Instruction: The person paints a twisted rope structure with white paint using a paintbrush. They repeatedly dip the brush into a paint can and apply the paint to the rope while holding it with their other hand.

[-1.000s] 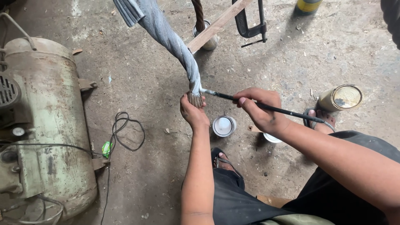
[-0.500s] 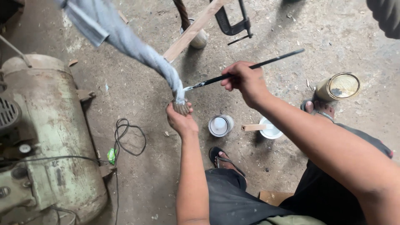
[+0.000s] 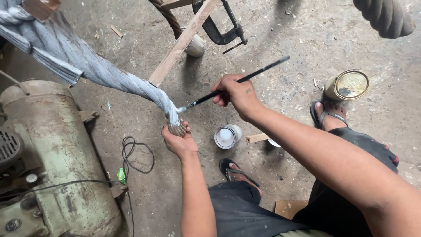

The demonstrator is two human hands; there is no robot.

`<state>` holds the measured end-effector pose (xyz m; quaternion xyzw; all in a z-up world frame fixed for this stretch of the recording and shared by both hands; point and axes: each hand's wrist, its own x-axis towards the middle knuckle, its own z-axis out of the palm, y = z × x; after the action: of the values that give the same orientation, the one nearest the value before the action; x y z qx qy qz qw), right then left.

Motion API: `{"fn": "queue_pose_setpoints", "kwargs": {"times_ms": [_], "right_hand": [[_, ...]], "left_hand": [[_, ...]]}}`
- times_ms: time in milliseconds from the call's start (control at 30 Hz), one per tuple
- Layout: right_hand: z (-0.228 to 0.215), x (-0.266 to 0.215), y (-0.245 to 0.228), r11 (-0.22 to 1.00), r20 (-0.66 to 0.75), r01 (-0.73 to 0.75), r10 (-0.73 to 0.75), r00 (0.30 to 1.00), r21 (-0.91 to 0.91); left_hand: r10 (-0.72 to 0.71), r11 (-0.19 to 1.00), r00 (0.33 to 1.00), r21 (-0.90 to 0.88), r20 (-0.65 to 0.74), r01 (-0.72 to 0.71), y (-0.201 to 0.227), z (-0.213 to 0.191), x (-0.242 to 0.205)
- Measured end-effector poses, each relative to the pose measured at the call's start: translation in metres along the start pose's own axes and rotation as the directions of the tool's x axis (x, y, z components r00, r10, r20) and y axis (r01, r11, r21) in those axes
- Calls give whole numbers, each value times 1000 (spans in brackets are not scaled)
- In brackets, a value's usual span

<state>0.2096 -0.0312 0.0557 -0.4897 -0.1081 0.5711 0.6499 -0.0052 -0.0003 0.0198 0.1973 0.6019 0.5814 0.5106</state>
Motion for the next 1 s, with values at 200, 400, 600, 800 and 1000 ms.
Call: {"fn": "queue_pose_setpoints", "kwargs": {"times_ms": [200, 400, 600, 800, 1000], "right_hand": [[-12, 7, -7, 998, -52, 63, -62, 997, 16], [-10, -2, 3, 998, 24, 54, -53, 998, -37], [-10, -3, -4, 997, 26, 73, -72, 997, -37], [-13, -1, 2, 996, 92, 58, -53, 994, -61], [-12, 0, -4, 995, 27, 92, -93, 995, 26]], "left_hand": [[15, 1000, 1000, 5, 15, -15, -2, -2, 0], [4, 1000, 1000, -24, -1, -4, 2, 2, -7], [4, 999, 1000, -31, -28, -5, -4, 1, -2], [-9, 998, 997, -59, -79, 4, -14, -7, 11], [-8, 999, 1000, -37, -23, 7, -14, -8, 14]]}}
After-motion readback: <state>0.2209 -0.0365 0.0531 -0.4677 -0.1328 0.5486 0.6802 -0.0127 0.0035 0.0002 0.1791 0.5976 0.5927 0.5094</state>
